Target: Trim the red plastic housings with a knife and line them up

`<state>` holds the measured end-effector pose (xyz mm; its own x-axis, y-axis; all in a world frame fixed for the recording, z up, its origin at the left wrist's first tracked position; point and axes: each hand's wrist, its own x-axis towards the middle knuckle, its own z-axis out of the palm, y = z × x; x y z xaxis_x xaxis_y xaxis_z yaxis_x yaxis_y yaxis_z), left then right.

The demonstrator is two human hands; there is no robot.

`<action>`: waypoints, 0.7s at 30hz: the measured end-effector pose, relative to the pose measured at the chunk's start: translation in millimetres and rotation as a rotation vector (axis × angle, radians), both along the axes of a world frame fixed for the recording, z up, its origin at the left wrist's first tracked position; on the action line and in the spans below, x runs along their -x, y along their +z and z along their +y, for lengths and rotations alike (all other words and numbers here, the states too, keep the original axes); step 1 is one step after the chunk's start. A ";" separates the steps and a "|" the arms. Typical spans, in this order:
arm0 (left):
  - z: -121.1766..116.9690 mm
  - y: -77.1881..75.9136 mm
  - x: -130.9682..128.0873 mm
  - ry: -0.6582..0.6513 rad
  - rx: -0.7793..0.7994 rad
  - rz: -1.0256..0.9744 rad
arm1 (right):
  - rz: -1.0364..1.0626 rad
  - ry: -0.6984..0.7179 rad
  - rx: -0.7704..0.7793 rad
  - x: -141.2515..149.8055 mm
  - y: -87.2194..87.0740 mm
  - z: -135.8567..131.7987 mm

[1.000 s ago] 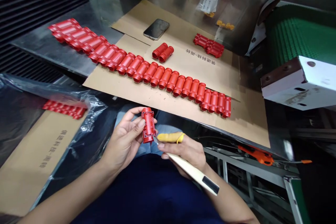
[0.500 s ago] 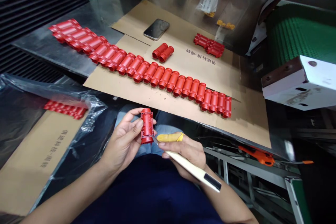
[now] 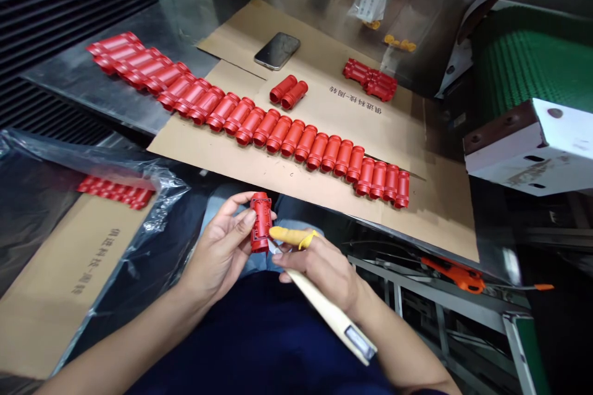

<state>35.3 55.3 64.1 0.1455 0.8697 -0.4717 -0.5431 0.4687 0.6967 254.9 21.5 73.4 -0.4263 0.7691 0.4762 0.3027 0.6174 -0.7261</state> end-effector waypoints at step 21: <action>-2.2 -6.9 -1.5 0.058 -0.299 0.027 | 0.221 -0.373 0.057 4.3 -7.5 -4.4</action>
<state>36.7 53.1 57.2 0.0822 0.9770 -0.1967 -0.5423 0.2094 0.8136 250.6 17.1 66.0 -0.0068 0.8786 0.4774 0.3312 0.4525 -0.8280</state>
